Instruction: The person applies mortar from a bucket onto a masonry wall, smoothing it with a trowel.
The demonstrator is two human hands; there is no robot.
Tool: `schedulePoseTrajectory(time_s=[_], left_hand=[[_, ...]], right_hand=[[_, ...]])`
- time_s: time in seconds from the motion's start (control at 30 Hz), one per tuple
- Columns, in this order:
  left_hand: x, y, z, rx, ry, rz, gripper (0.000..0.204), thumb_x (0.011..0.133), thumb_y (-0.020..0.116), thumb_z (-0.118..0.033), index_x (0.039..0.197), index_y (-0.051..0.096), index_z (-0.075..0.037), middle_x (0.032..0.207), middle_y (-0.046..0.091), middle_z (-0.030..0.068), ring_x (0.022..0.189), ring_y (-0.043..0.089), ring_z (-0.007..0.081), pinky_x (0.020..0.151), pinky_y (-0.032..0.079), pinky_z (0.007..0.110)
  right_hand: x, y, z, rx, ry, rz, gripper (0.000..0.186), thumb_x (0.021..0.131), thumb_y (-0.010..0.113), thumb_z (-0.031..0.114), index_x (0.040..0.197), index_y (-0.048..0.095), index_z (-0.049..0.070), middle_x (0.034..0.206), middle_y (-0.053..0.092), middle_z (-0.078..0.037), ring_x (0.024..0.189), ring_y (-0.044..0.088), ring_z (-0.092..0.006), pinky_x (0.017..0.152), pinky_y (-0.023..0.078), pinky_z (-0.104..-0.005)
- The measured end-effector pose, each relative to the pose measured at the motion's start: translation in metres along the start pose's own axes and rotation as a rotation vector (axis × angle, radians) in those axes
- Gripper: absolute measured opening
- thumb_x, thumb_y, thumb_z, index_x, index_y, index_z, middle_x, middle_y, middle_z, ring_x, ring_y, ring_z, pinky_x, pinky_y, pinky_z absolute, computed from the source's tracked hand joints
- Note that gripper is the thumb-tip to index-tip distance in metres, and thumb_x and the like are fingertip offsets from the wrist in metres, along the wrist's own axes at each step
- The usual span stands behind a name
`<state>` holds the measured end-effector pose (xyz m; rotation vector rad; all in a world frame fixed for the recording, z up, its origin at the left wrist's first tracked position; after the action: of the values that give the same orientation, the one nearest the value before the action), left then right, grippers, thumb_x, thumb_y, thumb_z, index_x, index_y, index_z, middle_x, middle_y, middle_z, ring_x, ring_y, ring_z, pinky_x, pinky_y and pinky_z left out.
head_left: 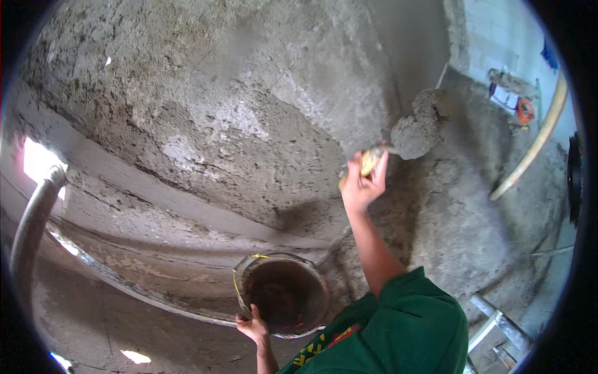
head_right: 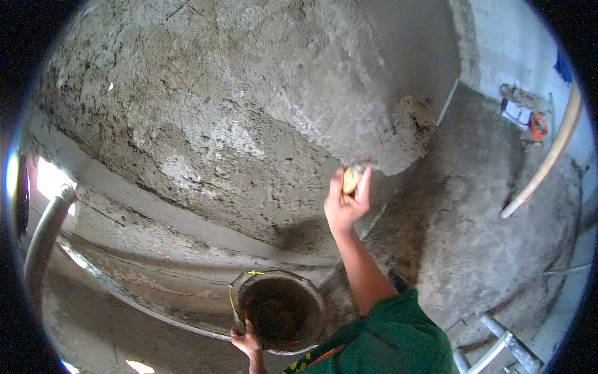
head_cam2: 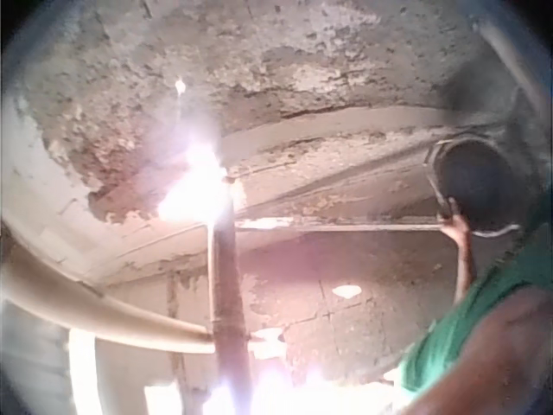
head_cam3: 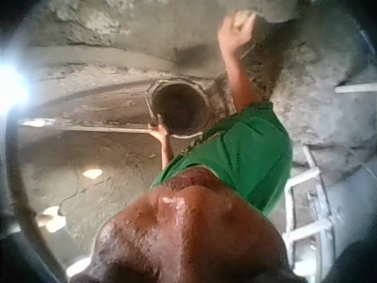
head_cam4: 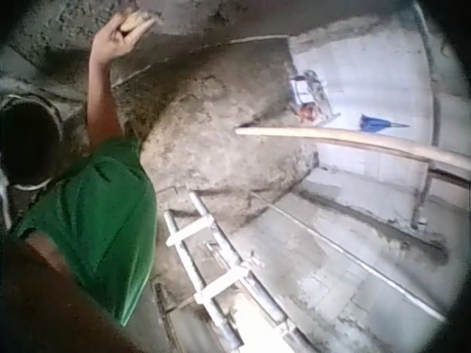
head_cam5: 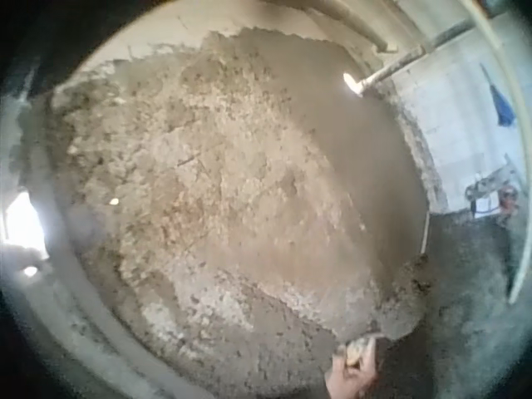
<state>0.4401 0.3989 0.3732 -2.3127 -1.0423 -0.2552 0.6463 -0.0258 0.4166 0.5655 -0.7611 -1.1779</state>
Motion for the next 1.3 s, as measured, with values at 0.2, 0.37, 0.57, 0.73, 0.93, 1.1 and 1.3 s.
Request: schedulePoseTrajectory(time_s=[0.2, 0.37, 0.57, 0.73, 0.93, 1.1, 1.3], left_hand=[[0.002, 0.000, -0.018, -0.007, -0.052, 0.044, 0.022, 0.077, 0.074, -0.010, 0.076, 0.055, 0.003, 0.075, 0.060, 0.0041, 0.067, 0.051, 0.0110, 0.062, 0.043, 0.028], [-0.002, -0.016, -0.026, 0.072, -0.009, -0.025, 0.034, 0.077, 0.077, -0.017, 0.069, 0.048, 0.000, 0.066, 0.049, -0.0002, 0.063, 0.043, 0.0102, 0.058, 0.039, 0.029], [0.000, 0.009, 0.000, 0.148, -0.067, 0.198, 0.027, 0.079, 0.075, -0.012, 0.074, 0.051, 0.000, 0.074, 0.055, 0.0017, 0.071, 0.046, 0.0094, 0.066, 0.042, 0.025], [-0.008, 0.036, 0.028, -0.215, 0.024, 0.314, 0.022, 0.081, 0.072, -0.009, 0.076, 0.051, -0.002, 0.075, 0.055, 0.0004, 0.071, 0.045, 0.0091, 0.067, 0.040, 0.026], [-0.021, 0.088, -0.008, -0.316, 0.106, 0.479, 0.038, 0.083, 0.071, -0.013, 0.113, 0.059, 0.007, 0.104, 0.065, 0.0097, 0.096, 0.057, 0.0132, 0.089, 0.044, 0.028], [-0.009, 0.078, -0.042, -0.444, 0.198, 0.452, 0.030, 0.082, 0.073, -0.014, 0.069, 0.047, -0.008, 0.065, 0.048, -0.0047, 0.062, 0.040, 0.0039, 0.056, 0.034, 0.022], [0.000, 0.071, -0.085, -0.421, 0.503, 0.422, 0.029, 0.080, 0.075, -0.014, 0.068, 0.049, -0.007, 0.062, 0.052, -0.0046, 0.056, 0.041, 0.0033, 0.051, 0.034, 0.019]], right_hand=[[0.017, 0.063, -0.179, -0.351, -0.254, -0.032, 0.048, 0.086, 0.063, 0.005, 0.130, 0.044, -0.001, 0.085, 0.059, -0.004, 0.068, 0.052, -0.0109, 0.061, 0.047, -0.0246], [-0.204, -0.005, -0.070, 0.120, 0.270, 1.068, 0.050, 0.080, 0.065, 0.011, 0.127, 0.051, 0.003, 0.086, 0.064, -0.015, 0.075, 0.065, -0.0221, 0.068, 0.051, -0.0342], [-0.192, -0.143, 0.036, -0.408, 0.732, 1.775, 0.060, 0.084, 0.065, 0.031, 0.129, 0.046, -0.004, 0.096, 0.064, -0.022, 0.087, 0.065, -0.0268, 0.077, 0.051, -0.0348], [-0.164, -0.208, 0.067, -0.631, 0.324, 1.928, 0.050, 0.085, 0.063, 0.030, 0.122, 0.051, -0.001, 0.079, 0.063, -0.013, 0.067, 0.063, -0.0223, 0.064, 0.052, -0.0332], [-0.216, -0.238, 0.054, -1.100, 1.322, 1.804, 0.038, 0.086, 0.061, 0.030, 0.110, 0.054, 0.001, 0.072, 0.059, -0.010, 0.053, 0.059, -0.0188, 0.045, 0.048, -0.0334], [-0.199, -0.153, 0.060, -0.799, 0.387, 1.943, 0.028, 0.084, 0.060, 0.022, 0.103, 0.057, 0.002, 0.073, 0.062, -0.015, 0.057, 0.062, -0.0244, 0.053, 0.050, -0.0401], [-0.233, -0.153, 0.067, -1.082, -0.357, 1.983, 0.018, 0.076, 0.054, 0.009, 0.079, 0.064, -0.006, 0.066, 0.063, -0.023, 0.066, 0.065, -0.0388, 0.060, 0.053, -0.0469]])
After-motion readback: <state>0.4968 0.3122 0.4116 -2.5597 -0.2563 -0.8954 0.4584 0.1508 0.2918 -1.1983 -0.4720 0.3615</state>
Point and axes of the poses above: each hand's wrist, its own x-axis towards the middle knuckle, its own y-axis out of the palm, z = x × y, the point moved 5 cm from there along x, towards the middle knuckle
